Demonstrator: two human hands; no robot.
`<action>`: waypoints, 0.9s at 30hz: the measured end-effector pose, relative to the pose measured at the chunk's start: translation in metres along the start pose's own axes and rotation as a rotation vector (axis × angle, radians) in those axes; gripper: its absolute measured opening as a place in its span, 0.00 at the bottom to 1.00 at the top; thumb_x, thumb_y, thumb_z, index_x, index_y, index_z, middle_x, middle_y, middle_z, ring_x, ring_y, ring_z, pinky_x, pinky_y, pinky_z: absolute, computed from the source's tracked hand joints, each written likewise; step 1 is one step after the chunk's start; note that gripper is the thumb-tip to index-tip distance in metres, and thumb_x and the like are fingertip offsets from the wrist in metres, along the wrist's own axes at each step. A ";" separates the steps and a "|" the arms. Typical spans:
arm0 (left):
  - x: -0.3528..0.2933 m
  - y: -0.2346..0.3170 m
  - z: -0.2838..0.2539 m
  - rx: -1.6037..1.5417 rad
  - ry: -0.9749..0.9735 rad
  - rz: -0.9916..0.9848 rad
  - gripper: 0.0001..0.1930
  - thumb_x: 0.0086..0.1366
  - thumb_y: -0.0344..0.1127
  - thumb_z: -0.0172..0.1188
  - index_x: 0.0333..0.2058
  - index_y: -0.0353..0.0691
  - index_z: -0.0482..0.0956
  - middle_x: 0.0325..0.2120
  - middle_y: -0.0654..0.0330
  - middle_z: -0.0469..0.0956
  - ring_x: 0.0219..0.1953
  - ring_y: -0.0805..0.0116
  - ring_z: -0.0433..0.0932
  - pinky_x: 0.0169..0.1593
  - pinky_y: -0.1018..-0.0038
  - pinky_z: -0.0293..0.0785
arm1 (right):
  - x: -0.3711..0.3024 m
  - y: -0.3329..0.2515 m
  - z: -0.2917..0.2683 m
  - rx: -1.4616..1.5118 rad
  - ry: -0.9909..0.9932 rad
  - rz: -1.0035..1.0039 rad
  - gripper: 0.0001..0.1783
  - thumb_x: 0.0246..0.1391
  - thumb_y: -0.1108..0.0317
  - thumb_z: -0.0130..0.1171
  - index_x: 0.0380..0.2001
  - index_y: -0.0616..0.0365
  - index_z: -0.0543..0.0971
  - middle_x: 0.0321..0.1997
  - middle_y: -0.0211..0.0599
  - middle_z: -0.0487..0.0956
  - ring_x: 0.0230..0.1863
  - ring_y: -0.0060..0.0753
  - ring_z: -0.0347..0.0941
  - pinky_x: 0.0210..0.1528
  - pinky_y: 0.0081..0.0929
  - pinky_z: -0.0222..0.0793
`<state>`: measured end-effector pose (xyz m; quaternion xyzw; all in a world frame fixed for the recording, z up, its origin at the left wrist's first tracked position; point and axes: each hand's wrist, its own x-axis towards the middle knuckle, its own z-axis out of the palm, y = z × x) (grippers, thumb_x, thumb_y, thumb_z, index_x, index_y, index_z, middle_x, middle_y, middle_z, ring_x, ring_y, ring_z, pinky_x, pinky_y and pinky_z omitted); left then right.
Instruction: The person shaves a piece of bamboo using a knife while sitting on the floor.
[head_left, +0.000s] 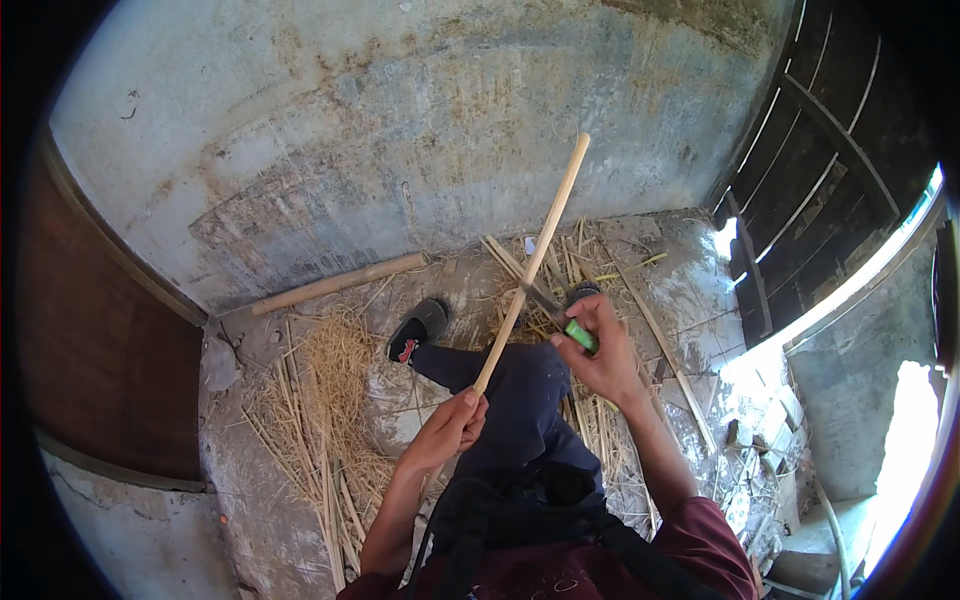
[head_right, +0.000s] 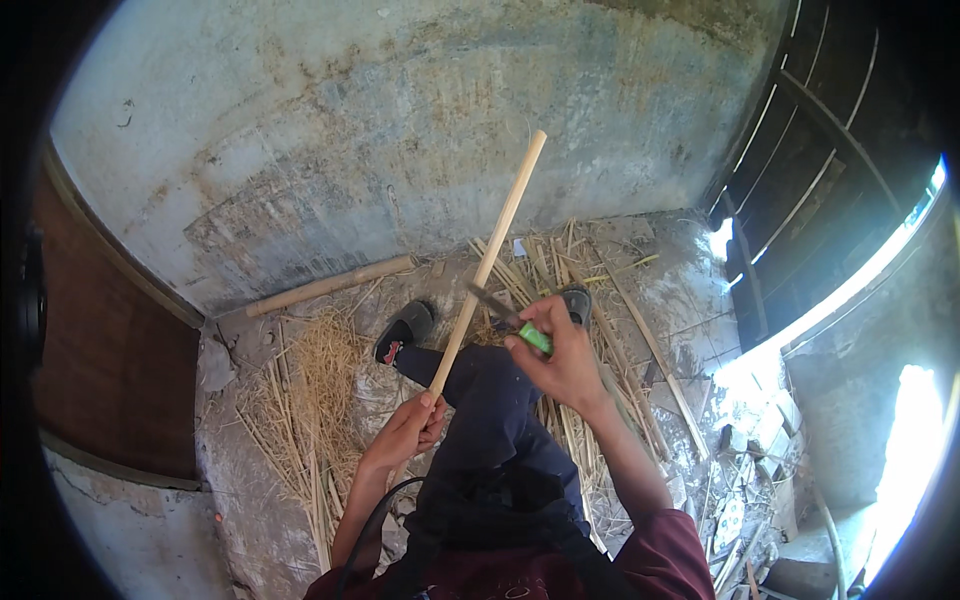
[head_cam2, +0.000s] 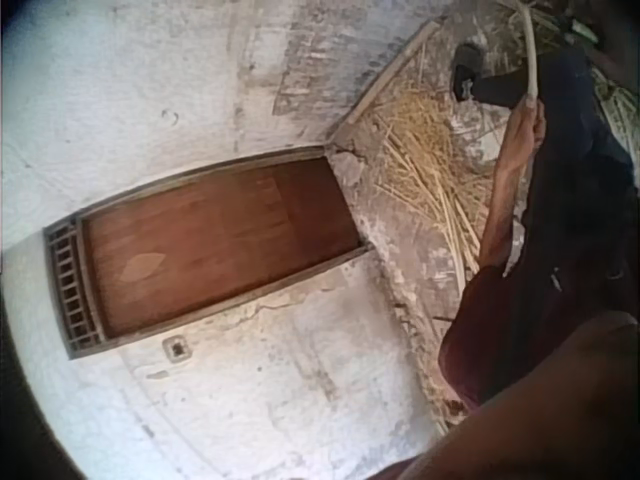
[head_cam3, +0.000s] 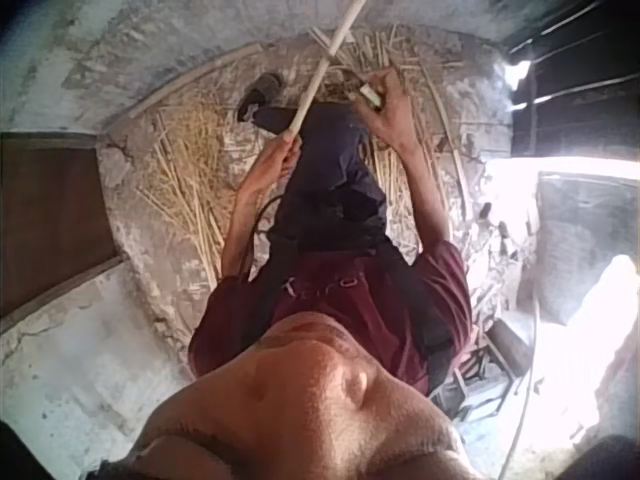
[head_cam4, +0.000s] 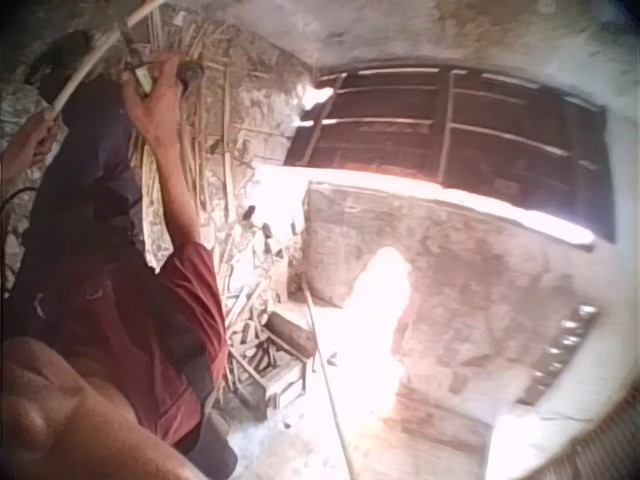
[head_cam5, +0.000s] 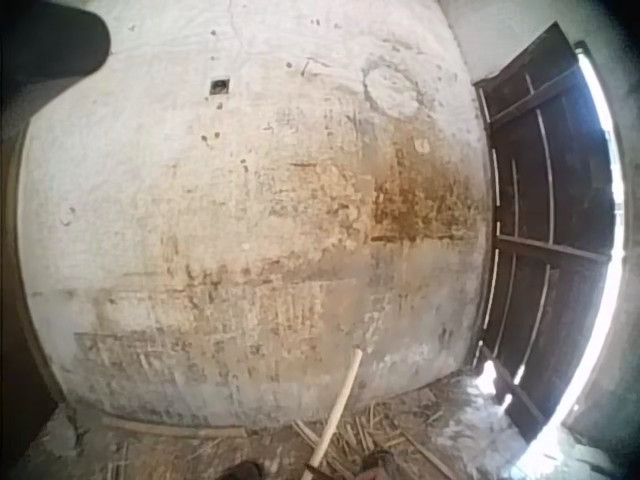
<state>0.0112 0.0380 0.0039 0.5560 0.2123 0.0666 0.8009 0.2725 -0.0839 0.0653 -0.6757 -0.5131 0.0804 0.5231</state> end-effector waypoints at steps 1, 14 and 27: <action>0.000 0.000 0.003 0.001 0.015 0.034 0.26 0.86 0.58 0.38 0.37 0.43 0.68 0.21 0.74 0.54 0.18 0.84 0.49 0.21 0.79 0.47 | -0.001 -0.001 0.003 0.000 0.002 -0.002 0.21 0.61 0.73 0.69 0.54 0.56 0.73 0.24 0.39 0.79 0.25 0.36 0.77 0.30 0.35 0.69; 0.001 0.019 0.018 -0.051 -0.068 -0.092 0.28 0.85 0.62 0.36 0.45 0.42 0.71 0.19 0.72 0.57 0.15 0.84 0.53 0.18 0.81 0.50 | -0.012 0.016 0.008 0.134 -0.306 0.132 0.11 0.72 0.66 0.55 0.38 0.64 0.77 0.34 0.48 0.82 0.39 0.46 0.82 0.46 0.42 0.72; 0.007 0.017 0.027 -0.161 -0.090 -0.121 0.27 0.84 0.63 0.38 0.41 0.44 0.70 0.21 0.73 0.57 0.16 0.85 0.54 0.18 0.84 0.49 | -0.031 0.021 0.037 0.120 -0.326 0.005 0.11 0.69 0.64 0.60 0.42 0.62 0.74 0.28 0.47 0.75 0.27 0.53 0.71 0.35 0.44 0.67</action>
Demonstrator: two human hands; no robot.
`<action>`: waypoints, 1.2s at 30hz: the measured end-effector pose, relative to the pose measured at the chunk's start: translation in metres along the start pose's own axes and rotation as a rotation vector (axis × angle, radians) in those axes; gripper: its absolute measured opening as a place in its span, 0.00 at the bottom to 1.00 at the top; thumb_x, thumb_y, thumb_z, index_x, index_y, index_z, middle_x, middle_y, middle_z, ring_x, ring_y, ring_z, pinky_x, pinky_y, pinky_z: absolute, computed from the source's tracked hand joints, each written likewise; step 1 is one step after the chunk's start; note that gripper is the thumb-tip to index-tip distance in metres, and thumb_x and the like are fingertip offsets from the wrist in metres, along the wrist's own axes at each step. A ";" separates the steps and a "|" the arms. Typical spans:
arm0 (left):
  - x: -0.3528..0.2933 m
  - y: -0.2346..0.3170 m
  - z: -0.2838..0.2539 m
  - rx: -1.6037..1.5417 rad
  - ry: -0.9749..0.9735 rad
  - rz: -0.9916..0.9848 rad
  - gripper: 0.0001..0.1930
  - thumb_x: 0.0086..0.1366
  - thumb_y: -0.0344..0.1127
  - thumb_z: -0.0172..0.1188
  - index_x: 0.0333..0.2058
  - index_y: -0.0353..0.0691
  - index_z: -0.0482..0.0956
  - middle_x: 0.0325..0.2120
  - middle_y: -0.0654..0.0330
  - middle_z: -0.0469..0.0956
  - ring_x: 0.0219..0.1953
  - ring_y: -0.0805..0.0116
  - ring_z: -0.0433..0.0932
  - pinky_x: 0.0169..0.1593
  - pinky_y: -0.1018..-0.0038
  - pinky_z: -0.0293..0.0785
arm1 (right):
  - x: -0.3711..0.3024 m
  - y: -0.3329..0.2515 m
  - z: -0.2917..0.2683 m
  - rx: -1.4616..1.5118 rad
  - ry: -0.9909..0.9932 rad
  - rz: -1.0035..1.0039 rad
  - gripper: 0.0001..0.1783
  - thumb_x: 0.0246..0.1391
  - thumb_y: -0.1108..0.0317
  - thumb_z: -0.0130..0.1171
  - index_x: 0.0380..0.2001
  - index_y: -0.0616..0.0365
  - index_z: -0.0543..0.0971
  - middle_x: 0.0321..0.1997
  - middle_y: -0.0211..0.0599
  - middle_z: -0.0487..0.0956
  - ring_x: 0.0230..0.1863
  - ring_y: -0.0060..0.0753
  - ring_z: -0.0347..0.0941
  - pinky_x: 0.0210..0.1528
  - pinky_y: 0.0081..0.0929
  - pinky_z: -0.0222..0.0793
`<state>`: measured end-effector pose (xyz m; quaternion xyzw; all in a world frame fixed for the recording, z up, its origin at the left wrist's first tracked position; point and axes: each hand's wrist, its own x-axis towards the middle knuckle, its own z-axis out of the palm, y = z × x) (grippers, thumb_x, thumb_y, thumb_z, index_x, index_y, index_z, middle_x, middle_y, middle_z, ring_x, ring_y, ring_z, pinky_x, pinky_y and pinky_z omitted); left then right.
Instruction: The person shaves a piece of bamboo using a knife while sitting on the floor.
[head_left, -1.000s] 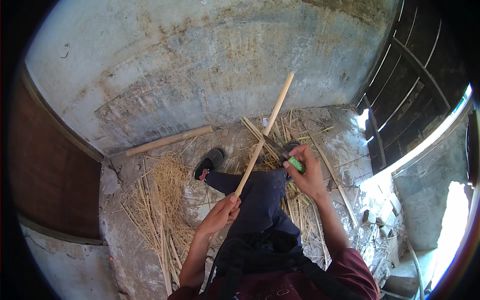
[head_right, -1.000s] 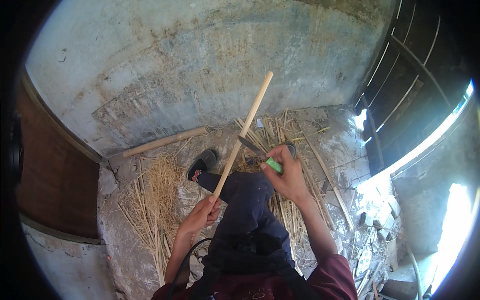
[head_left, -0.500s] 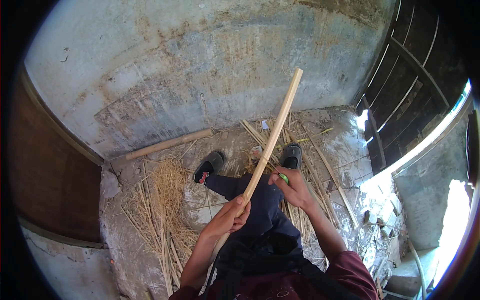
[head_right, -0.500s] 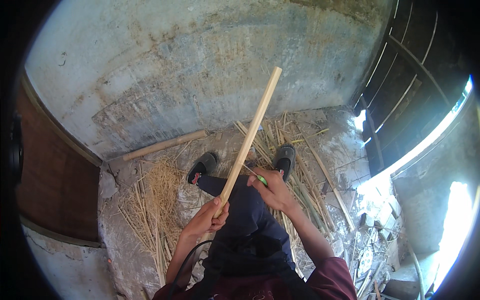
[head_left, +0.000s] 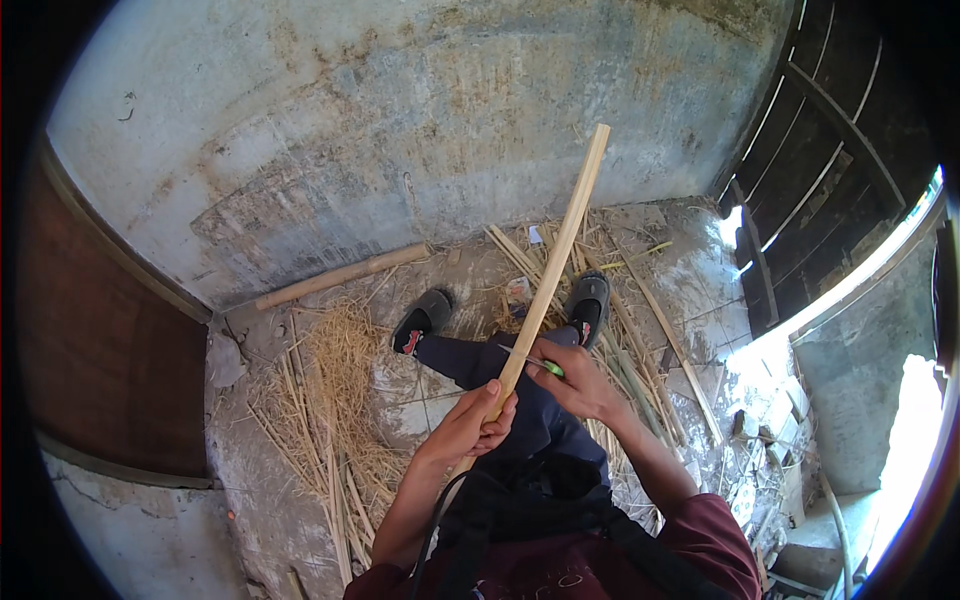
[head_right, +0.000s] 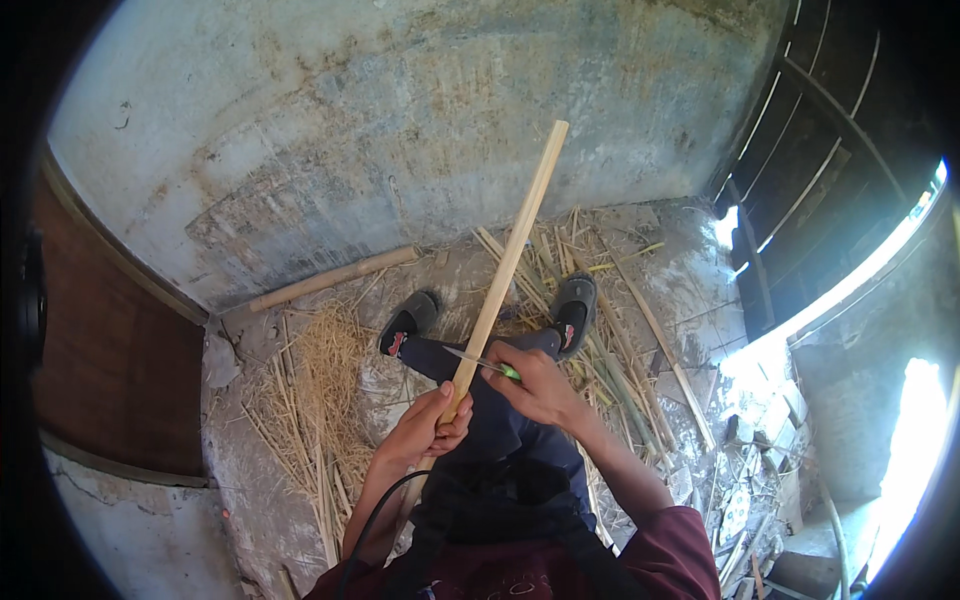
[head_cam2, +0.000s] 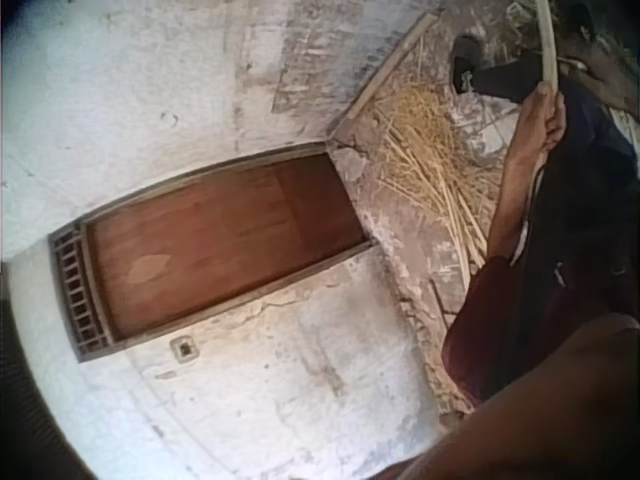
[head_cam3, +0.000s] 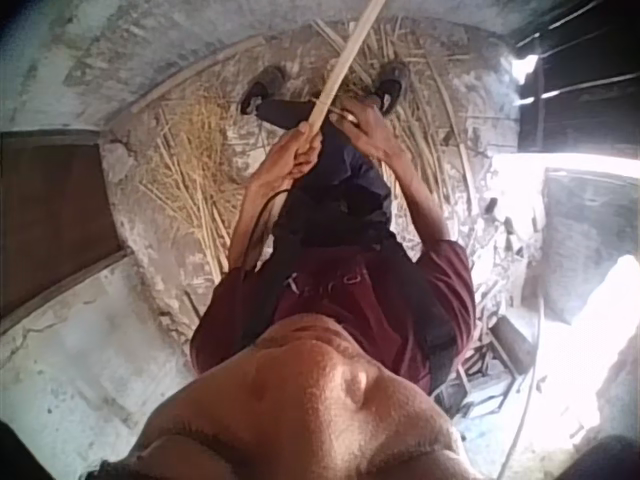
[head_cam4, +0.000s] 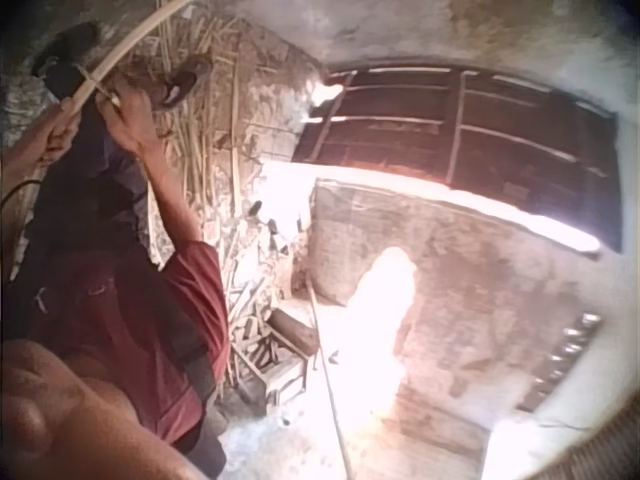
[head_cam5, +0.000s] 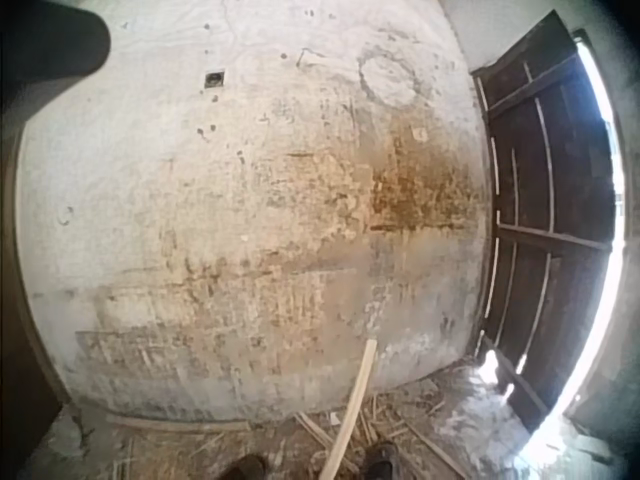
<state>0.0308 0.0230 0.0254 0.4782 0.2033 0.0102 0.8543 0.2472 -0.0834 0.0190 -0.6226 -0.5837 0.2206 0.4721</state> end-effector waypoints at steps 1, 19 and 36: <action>0.000 -0.001 0.000 -0.028 -0.031 0.007 0.26 0.84 0.63 0.38 0.42 0.45 0.69 0.21 0.73 0.57 0.16 0.85 0.54 0.18 0.84 0.48 | -0.002 0.005 0.005 0.040 0.014 -0.104 0.13 0.69 0.64 0.61 0.47 0.60 0.73 0.27 0.45 0.75 0.25 0.49 0.71 0.35 0.41 0.67; -0.001 -0.004 -0.001 0.103 0.137 0.166 0.18 0.86 0.51 0.42 0.45 0.44 0.71 0.23 0.72 0.59 0.22 0.85 0.61 0.22 0.84 0.59 | -0.007 -0.027 0.009 0.029 0.007 0.140 0.28 0.66 0.68 0.62 0.65 0.60 0.67 0.24 0.38 0.71 0.25 0.35 0.72 0.30 0.39 0.66; 0.005 -0.003 0.016 0.114 0.088 0.130 0.20 0.86 0.53 0.42 0.41 0.43 0.70 0.23 0.72 0.60 0.21 0.83 0.56 0.23 0.82 0.53 | 0.001 0.003 0.017 -0.428 0.221 -0.141 0.11 0.50 0.77 0.60 0.38 0.58 0.83 0.33 0.43 0.81 0.33 0.58 0.81 0.34 0.48 0.76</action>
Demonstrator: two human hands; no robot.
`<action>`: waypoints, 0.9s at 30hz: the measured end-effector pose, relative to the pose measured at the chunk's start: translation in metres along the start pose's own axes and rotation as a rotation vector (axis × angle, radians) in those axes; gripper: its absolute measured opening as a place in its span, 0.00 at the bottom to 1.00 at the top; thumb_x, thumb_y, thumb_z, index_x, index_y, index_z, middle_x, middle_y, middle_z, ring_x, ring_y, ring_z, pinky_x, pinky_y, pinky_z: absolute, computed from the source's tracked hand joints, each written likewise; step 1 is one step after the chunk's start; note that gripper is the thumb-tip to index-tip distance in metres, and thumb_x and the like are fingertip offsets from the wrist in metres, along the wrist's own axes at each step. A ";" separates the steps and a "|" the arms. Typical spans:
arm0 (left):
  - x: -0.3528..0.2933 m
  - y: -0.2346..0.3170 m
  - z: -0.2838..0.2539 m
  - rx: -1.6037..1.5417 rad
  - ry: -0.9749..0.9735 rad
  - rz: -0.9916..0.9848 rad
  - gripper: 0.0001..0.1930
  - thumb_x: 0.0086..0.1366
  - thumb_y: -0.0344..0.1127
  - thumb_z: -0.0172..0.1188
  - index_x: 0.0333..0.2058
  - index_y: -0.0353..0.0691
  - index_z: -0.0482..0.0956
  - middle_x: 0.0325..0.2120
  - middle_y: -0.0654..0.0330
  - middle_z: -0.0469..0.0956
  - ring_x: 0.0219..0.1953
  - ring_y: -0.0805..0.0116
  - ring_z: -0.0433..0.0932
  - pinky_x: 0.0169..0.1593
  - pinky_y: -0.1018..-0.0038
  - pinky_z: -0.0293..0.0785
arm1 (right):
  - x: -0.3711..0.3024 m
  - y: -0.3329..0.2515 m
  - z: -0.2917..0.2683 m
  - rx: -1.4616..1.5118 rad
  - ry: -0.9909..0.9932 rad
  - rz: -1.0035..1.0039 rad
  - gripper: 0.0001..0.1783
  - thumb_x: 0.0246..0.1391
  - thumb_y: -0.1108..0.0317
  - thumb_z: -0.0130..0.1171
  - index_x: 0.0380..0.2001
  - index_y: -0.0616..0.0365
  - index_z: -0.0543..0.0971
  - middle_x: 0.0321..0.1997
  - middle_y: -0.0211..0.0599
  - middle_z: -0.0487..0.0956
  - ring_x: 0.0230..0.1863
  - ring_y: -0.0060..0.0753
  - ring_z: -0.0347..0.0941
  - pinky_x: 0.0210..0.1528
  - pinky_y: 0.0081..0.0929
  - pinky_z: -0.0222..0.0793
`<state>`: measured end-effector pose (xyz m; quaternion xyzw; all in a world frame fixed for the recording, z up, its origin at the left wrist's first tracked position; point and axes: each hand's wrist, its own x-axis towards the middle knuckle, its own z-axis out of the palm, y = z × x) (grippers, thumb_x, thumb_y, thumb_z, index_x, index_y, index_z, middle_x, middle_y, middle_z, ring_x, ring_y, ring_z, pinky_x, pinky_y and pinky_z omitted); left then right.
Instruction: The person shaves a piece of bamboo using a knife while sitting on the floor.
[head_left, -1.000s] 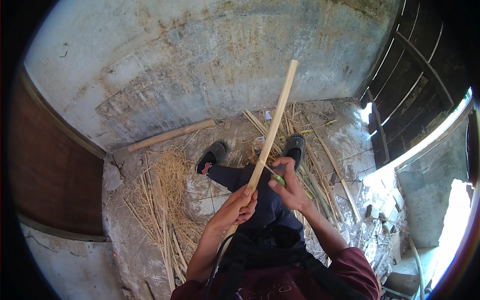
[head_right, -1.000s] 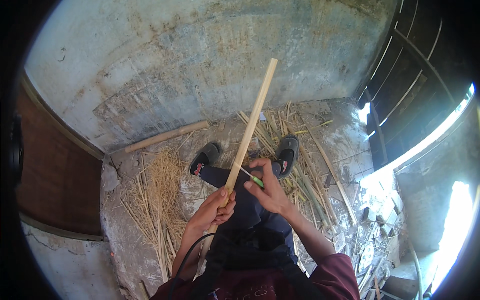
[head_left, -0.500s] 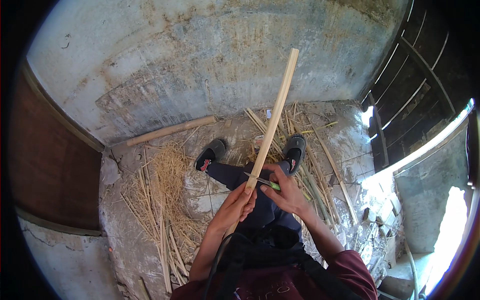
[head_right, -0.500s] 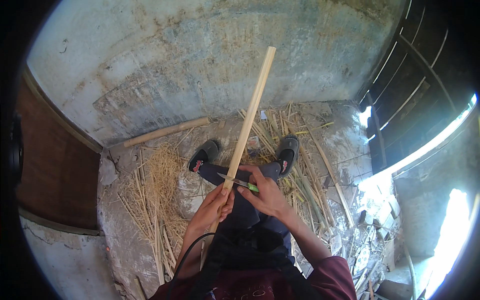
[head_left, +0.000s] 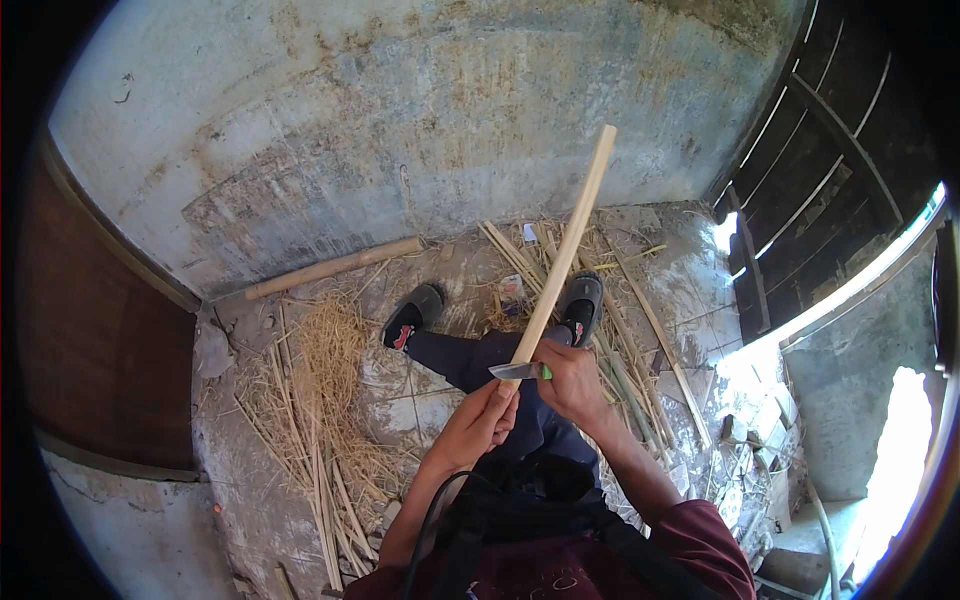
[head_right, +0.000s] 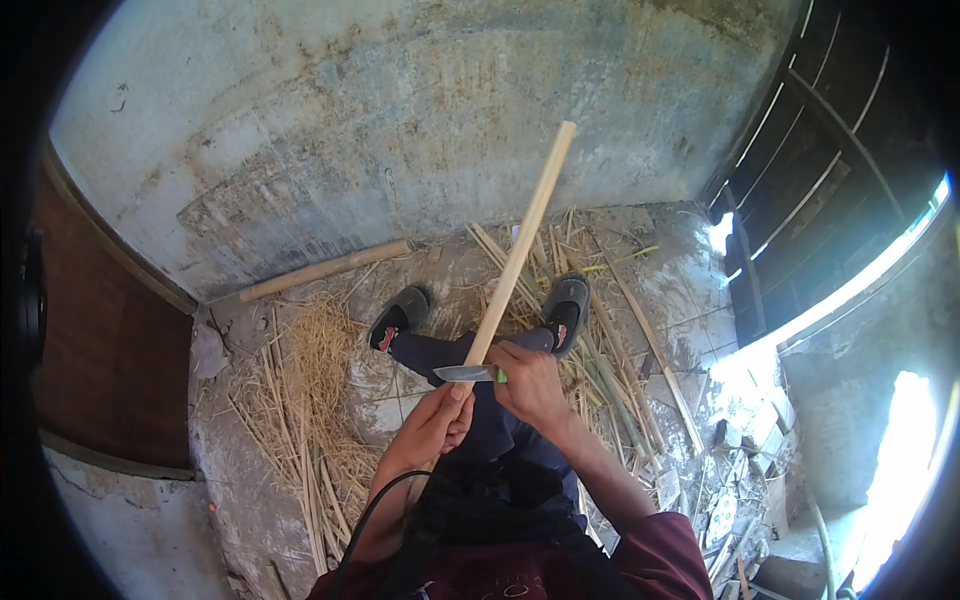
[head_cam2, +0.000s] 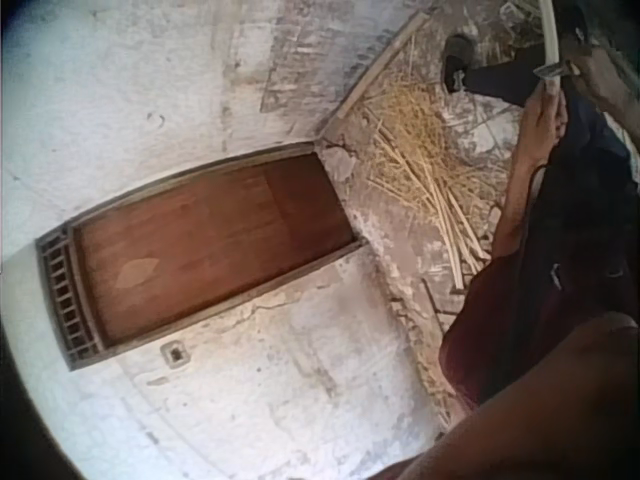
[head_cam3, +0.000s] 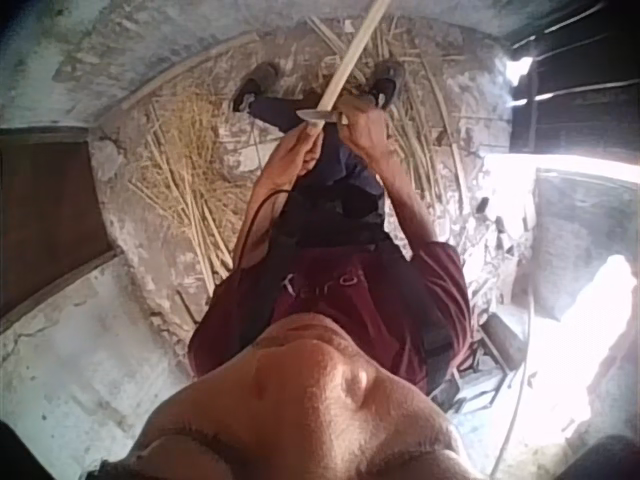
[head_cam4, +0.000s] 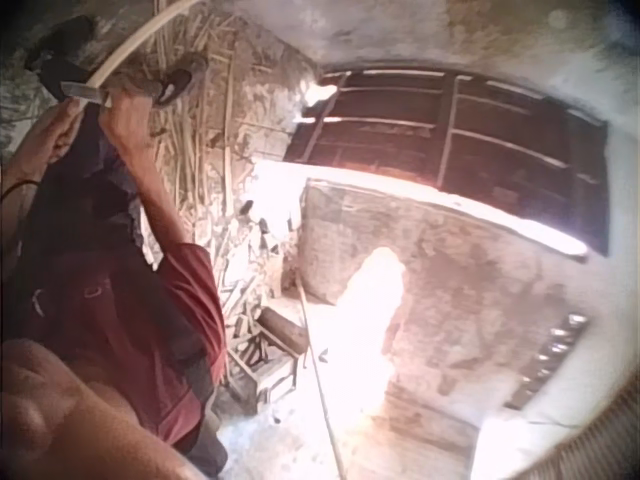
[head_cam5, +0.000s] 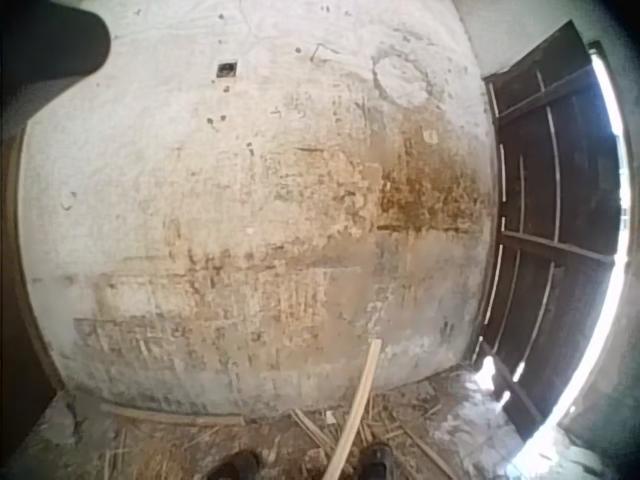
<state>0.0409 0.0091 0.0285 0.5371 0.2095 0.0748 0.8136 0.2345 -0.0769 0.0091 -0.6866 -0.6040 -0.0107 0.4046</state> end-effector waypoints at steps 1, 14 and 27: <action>-0.001 0.003 0.001 0.005 0.054 -0.008 0.20 0.87 0.51 0.42 0.40 0.42 0.70 0.24 0.72 0.59 0.21 0.84 0.55 0.24 0.82 0.55 | 0.000 -0.001 0.003 -0.001 -0.020 -0.002 0.11 0.49 0.77 0.60 0.38 0.58 0.83 0.32 0.42 0.81 0.32 0.58 0.81 0.34 0.48 0.76; -0.001 -0.019 -0.001 0.136 0.006 0.003 0.18 0.87 0.46 0.42 0.39 0.41 0.69 0.21 0.72 0.61 0.20 0.83 0.56 0.23 0.78 0.56 | 0.003 0.022 0.013 0.033 0.158 0.172 0.08 0.51 0.77 0.61 0.35 0.61 0.84 0.29 0.50 0.83 0.32 0.61 0.81 0.33 0.49 0.74; 0.000 -0.023 -0.032 -0.010 -0.109 -0.106 0.24 0.84 0.58 0.44 0.31 0.48 0.65 0.19 0.73 0.58 0.16 0.83 0.54 0.18 0.79 0.49 | 0.007 0.020 0.020 0.058 0.093 0.079 0.16 0.47 0.79 0.57 0.40 0.62 0.85 0.31 0.54 0.83 0.35 0.64 0.81 0.38 0.52 0.76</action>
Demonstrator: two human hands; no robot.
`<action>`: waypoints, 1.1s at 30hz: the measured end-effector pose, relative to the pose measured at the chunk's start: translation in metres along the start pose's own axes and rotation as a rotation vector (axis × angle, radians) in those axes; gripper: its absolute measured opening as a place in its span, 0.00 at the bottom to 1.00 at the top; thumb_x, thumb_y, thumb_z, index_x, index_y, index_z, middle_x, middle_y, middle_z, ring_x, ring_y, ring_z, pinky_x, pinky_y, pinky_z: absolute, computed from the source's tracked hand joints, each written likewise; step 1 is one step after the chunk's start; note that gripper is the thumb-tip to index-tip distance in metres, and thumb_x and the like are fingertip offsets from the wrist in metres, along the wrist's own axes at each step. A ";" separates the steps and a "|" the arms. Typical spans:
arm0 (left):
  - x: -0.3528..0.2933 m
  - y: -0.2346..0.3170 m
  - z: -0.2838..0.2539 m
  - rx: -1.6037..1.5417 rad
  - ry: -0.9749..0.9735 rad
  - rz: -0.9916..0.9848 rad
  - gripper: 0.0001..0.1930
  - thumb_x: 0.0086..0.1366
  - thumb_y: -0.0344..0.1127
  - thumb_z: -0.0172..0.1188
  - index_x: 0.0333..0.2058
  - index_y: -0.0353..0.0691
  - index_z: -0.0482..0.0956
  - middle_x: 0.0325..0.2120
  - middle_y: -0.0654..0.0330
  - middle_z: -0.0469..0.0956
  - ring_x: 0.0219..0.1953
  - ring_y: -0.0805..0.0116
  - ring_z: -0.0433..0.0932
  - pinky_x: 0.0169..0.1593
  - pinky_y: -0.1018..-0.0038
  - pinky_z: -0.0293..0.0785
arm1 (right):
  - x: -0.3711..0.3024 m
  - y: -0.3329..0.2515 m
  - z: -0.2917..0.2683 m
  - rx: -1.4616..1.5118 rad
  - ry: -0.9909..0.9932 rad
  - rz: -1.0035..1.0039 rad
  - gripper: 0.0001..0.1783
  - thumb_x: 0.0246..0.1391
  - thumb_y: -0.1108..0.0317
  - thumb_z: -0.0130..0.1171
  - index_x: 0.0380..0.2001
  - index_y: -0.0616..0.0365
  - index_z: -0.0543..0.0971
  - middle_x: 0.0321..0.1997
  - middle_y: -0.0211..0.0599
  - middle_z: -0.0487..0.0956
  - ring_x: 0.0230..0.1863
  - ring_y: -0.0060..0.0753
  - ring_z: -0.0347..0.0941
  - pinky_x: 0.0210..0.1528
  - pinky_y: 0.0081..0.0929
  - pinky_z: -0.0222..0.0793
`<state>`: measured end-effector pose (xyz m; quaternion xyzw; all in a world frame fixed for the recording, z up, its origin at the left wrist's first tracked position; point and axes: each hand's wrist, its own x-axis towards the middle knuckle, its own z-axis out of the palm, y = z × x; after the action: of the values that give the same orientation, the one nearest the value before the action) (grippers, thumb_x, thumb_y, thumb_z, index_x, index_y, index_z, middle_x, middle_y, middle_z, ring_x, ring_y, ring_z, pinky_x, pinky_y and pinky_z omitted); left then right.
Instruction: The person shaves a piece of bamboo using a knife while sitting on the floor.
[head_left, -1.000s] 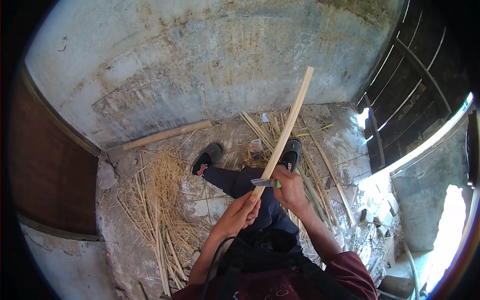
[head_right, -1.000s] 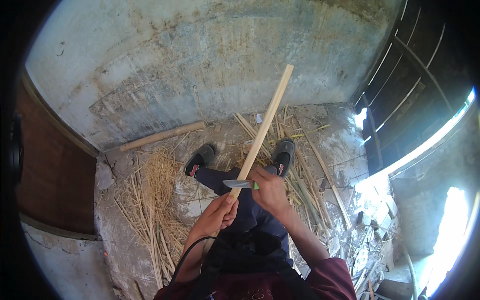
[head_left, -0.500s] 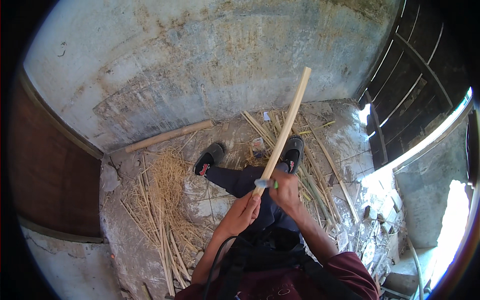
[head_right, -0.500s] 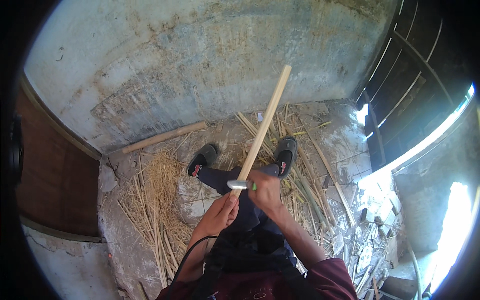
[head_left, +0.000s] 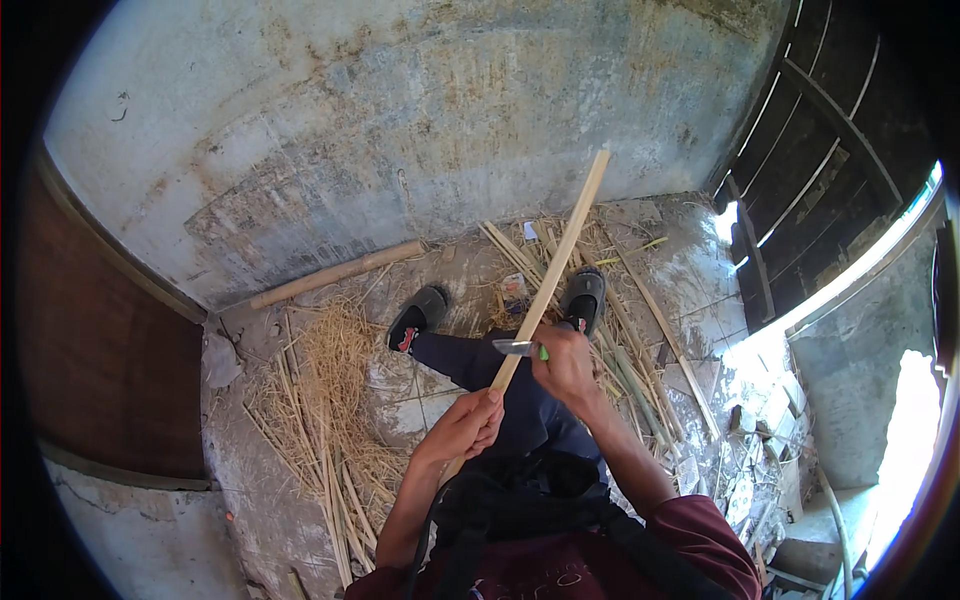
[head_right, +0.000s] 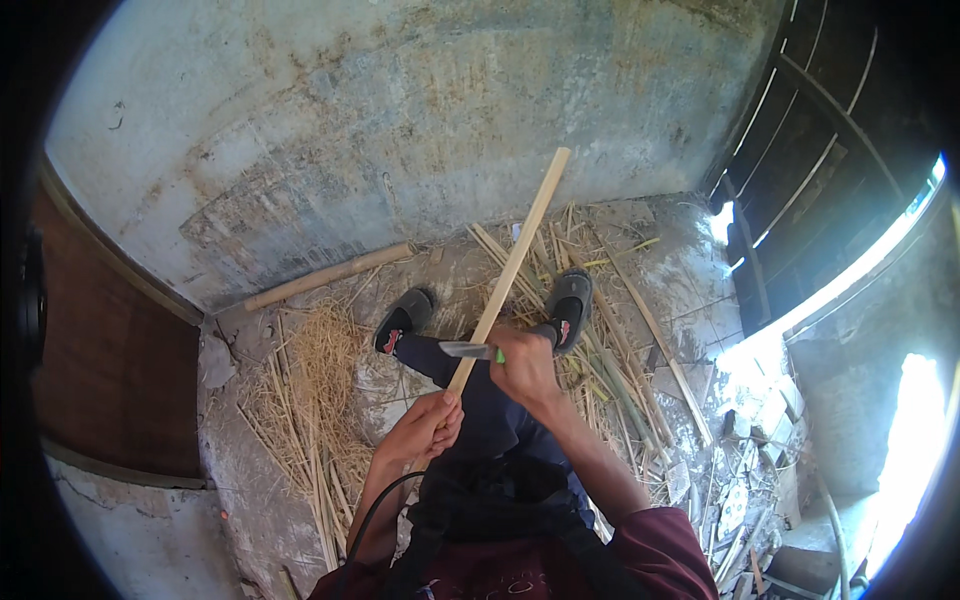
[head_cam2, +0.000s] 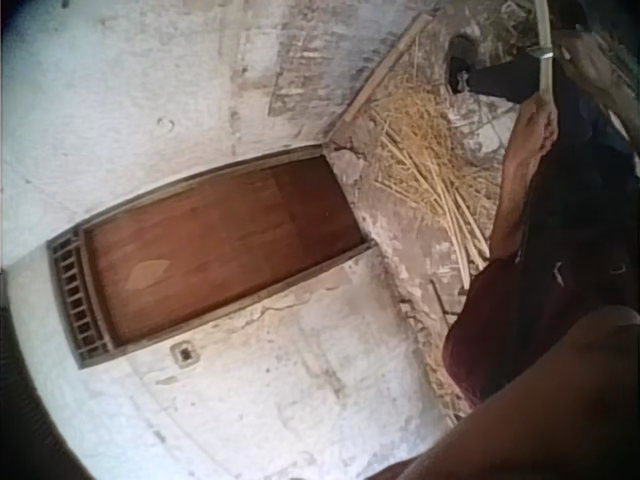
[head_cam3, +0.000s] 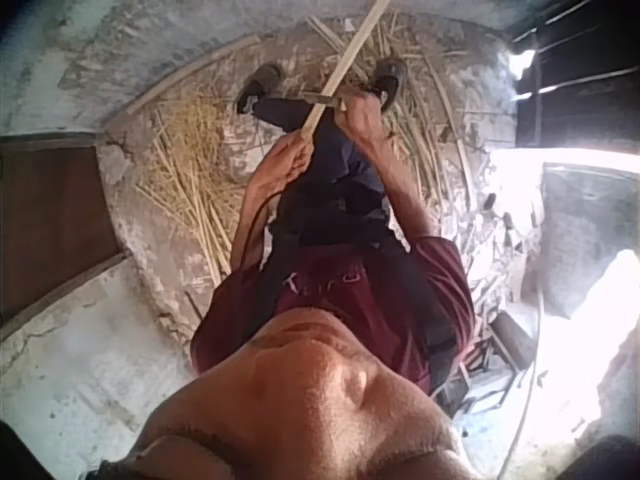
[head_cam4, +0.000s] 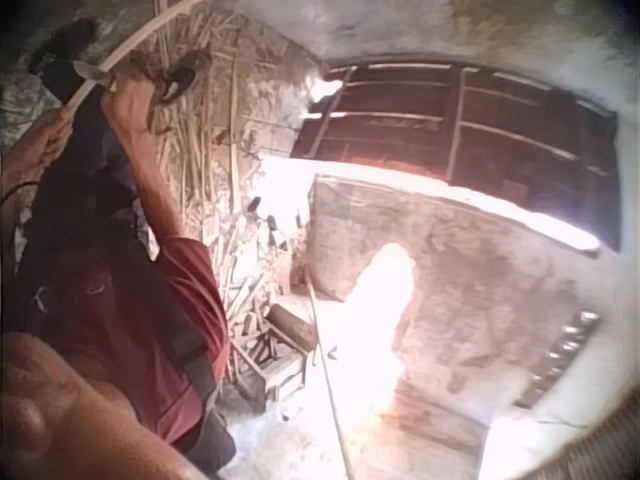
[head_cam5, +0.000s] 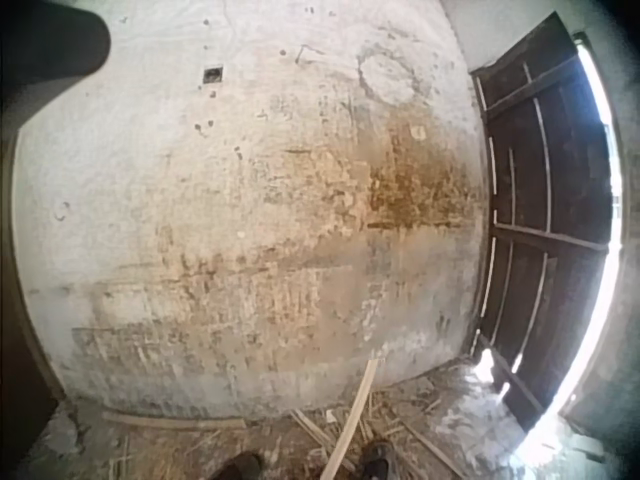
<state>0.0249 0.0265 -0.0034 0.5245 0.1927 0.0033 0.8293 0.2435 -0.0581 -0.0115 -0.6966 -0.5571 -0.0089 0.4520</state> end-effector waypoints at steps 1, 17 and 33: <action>-0.002 0.001 0.005 0.095 0.055 0.027 0.24 0.84 0.57 0.47 0.31 0.47 0.65 0.19 0.73 0.58 0.17 0.83 0.55 0.19 0.79 0.50 | -0.003 0.001 0.004 0.018 -0.005 -0.025 0.16 0.46 0.79 0.57 0.40 0.62 0.85 0.32 0.55 0.83 0.35 0.64 0.81 0.38 0.52 0.76; -0.007 -0.002 0.017 0.747 0.372 0.358 0.16 0.80 0.42 0.57 0.39 0.32 0.76 0.15 0.50 0.70 0.16 0.60 0.73 0.25 0.61 0.62 | 0.018 0.009 -0.001 -0.055 0.158 0.148 0.08 0.48 0.76 0.58 0.33 0.63 0.84 0.27 0.57 0.82 0.31 0.64 0.81 0.35 0.52 0.75; -0.014 -0.008 0.008 0.749 0.425 0.282 0.18 0.80 0.44 0.58 0.39 0.31 0.77 0.16 0.51 0.70 0.17 0.64 0.68 0.25 0.62 0.62 | 0.022 0.010 -0.004 -0.048 -0.059 0.001 0.11 0.46 0.75 0.60 0.33 0.64 0.87 0.26 0.59 0.82 0.31 0.66 0.81 0.38 0.54 0.78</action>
<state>0.0132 0.0132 -0.0032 0.7973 0.2732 0.1538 0.5158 0.2615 -0.0436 -0.0038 -0.7077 -0.5695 -0.0014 0.4182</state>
